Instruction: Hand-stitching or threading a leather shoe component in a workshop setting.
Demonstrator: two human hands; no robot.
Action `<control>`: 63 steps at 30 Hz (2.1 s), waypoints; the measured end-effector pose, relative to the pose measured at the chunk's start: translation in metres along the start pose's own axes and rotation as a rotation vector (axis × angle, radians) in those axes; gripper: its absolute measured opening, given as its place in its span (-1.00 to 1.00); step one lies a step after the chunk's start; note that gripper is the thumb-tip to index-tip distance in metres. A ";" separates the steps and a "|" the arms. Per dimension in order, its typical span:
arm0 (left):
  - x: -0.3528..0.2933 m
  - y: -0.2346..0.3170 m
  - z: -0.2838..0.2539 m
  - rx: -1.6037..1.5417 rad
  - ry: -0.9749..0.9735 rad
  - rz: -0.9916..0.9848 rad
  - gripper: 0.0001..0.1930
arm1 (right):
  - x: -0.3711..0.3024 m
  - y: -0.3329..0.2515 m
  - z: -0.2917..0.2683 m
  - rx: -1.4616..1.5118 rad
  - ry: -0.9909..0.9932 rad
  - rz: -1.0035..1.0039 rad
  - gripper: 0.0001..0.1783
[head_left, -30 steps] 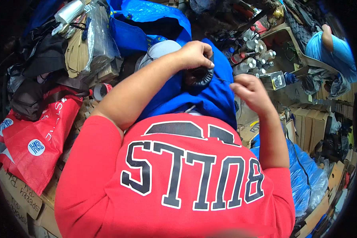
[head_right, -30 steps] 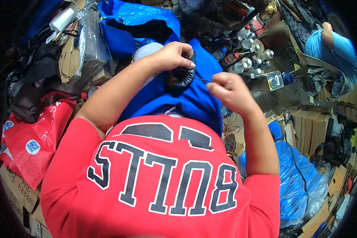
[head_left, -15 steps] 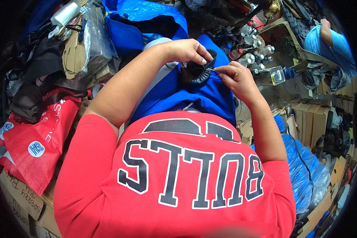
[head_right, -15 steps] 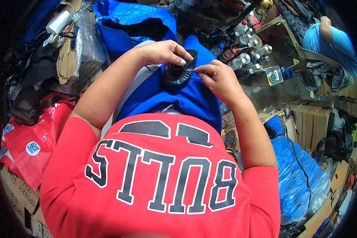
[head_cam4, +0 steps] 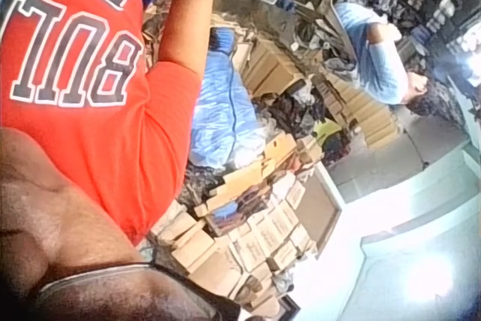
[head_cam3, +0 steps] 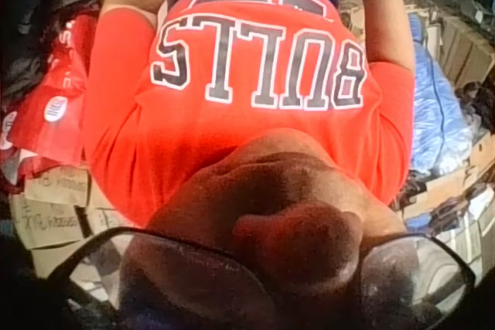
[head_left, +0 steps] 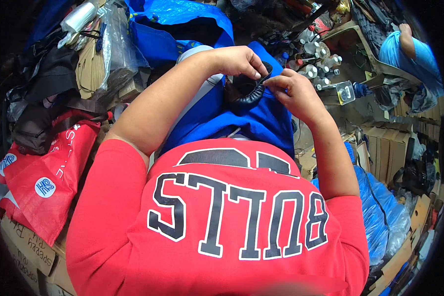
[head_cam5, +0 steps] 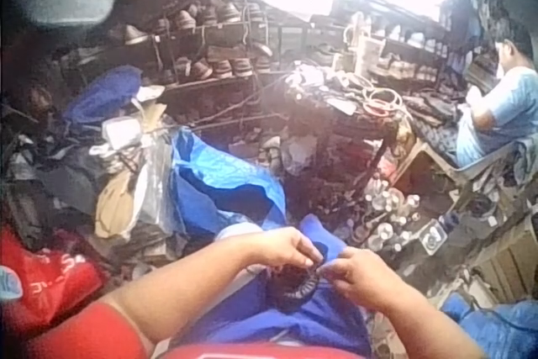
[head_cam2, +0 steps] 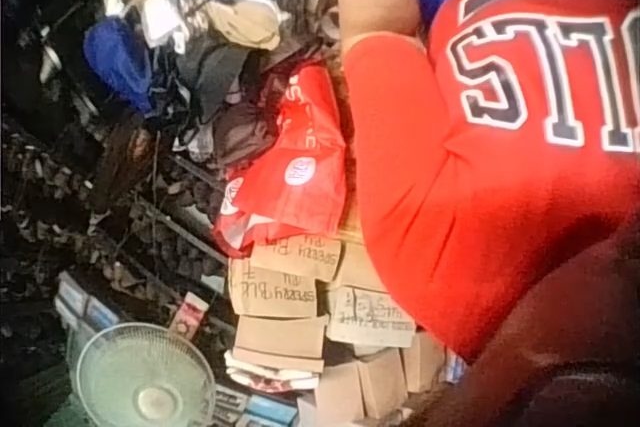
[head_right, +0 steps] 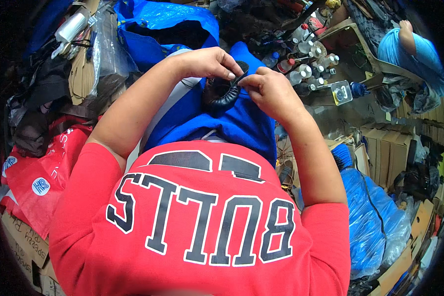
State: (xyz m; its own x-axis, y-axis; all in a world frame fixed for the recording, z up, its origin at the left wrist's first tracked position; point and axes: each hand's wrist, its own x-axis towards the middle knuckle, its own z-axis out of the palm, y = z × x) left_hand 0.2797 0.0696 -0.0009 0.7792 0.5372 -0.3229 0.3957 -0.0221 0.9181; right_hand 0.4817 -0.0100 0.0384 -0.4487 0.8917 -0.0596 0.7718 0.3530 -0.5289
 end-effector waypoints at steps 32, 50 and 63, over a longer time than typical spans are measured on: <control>-0.027 -0.017 0.014 0.304 0.451 0.165 -0.73 | -0.005 0.016 0.028 0.439 0.052 0.061 -0.80; -0.056 -0.026 0.048 0.269 0.734 0.315 -0.86 | -0.008 0.026 0.032 0.555 -0.065 0.143 -0.74; -0.047 -0.044 0.050 0.200 0.710 0.284 -0.84 | 0.006 0.025 0.017 0.477 -0.144 0.142 -0.77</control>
State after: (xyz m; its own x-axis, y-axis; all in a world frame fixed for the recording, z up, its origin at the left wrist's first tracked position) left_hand 0.2501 0.0035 -0.0372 0.3937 0.8964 0.2035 0.3606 -0.3542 0.8628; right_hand 0.4906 -0.0002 0.0103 -0.4379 0.8615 -0.2570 0.5534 0.0330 -0.8323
